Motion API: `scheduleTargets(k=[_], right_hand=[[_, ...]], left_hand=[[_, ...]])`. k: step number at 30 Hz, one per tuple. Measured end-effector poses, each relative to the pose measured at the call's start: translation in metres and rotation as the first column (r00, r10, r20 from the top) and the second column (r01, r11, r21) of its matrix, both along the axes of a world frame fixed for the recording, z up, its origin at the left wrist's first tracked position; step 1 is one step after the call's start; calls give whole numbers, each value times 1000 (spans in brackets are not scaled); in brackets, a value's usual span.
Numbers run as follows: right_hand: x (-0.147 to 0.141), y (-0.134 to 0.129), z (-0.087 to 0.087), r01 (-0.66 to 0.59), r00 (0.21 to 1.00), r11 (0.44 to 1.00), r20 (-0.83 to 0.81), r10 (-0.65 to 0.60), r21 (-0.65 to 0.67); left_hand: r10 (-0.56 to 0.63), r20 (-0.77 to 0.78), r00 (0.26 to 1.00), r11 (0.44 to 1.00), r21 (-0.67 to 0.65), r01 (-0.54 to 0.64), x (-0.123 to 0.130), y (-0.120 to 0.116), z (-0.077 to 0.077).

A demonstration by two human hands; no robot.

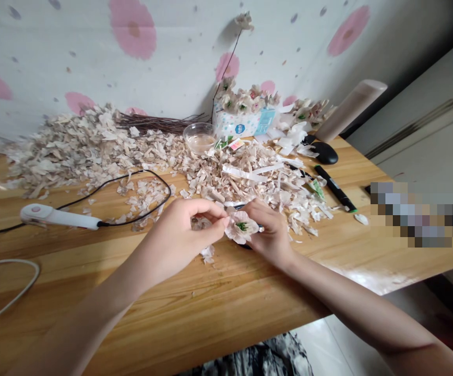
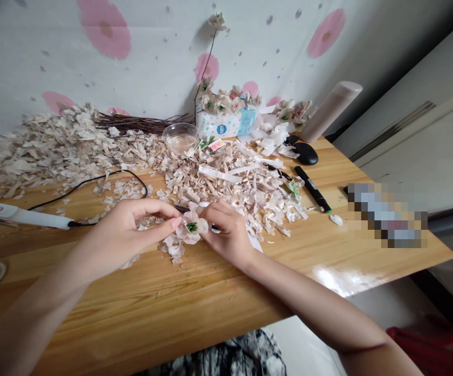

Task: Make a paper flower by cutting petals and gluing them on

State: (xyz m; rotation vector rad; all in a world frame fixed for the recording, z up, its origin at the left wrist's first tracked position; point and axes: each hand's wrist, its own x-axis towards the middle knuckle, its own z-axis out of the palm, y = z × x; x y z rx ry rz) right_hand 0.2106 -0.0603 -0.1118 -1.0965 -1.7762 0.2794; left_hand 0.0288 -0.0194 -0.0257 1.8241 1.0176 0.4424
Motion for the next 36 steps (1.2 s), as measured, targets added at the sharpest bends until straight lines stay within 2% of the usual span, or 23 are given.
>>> scheduleTargets(k=[13, 22, 30, 36], right_hand=[[1, 0, -2, -18, 1000, 1000, 18, 18, -5], [2, -2, -3, -29, 999, 999, 29, 30, -28], [2, -1, -4, -44, 999, 998, 22, 45, -41], [2, -1, -2, -40, 999, 999, 24, 41, -35]], left_hand=[[27, -7, 1000, 998, -63, -27, -1, 0, -2], [14, 79, 997, 973, -229, 5, -3, 7, -6], [12, 87, 996, 942, -336, 18, -4, 14, -15], [11, 99, 995, 919, -393, 29, -5, 20, -13]])
